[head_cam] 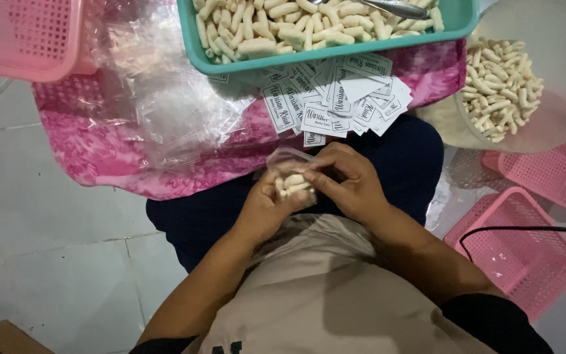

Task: Packaging small snacks into plastic bags and adding labels manually

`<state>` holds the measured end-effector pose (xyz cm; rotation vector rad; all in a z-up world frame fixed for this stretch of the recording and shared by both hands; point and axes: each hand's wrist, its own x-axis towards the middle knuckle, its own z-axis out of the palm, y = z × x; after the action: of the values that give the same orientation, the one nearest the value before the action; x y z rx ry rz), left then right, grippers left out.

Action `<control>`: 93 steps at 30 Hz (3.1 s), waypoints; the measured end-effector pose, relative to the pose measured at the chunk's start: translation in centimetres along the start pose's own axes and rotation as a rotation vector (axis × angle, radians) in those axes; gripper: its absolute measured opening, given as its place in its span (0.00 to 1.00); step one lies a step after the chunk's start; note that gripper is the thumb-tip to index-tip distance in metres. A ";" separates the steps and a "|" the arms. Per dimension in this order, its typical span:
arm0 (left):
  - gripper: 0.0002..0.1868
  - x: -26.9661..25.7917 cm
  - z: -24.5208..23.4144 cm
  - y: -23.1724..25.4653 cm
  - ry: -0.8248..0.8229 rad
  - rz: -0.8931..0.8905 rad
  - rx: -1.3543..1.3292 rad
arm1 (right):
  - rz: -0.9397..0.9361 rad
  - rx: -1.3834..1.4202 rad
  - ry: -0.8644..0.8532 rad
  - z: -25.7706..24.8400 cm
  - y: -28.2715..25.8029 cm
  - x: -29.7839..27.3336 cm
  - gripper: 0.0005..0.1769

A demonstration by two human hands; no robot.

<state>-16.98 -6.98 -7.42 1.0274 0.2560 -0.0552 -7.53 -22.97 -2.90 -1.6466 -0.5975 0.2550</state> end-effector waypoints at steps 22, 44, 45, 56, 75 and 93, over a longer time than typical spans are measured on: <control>0.23 -1.1 -1.5 3.4 -0.184 -0.242 0.518 | -0.198 -0.251 -0.301 -3.4 -4.3 1.8 0.06; 0.28 -1.1 0.5 6.1 -0.048 -0.203 0.239 | -0.195 -0.535 -0.026 -7.6 -4.7 2.3 0.09; 0.29 -1.1 0.7 7.1 0.034 -0.165 0.119 | -0.190 -0.603 0.108 -7.9 -4.5 2.2 0.08; 0.22 -2.0 -5.9 8.0 0.236 0.178 0.241 | 0.013 -0.680 -0.569 4.4 5.6 -0.6 0.15; 0.30 -4.1 -4.1 8.6 0.116 0.011 0.131 | 0.125 -0.367 -0.291 3.9 9.5 -3.5 0.21; 0.30 -3.6 -2.3 4.5 -0.254 -0.136 0.137 | 0.107 -0.054 -0.042 -6.7 -7.0 -1.9 0.14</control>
<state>-20.18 -3.02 -3.93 1.1258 0.0905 -0.3280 -7.53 -29.24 4.74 -1.7316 -0.5529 0.3554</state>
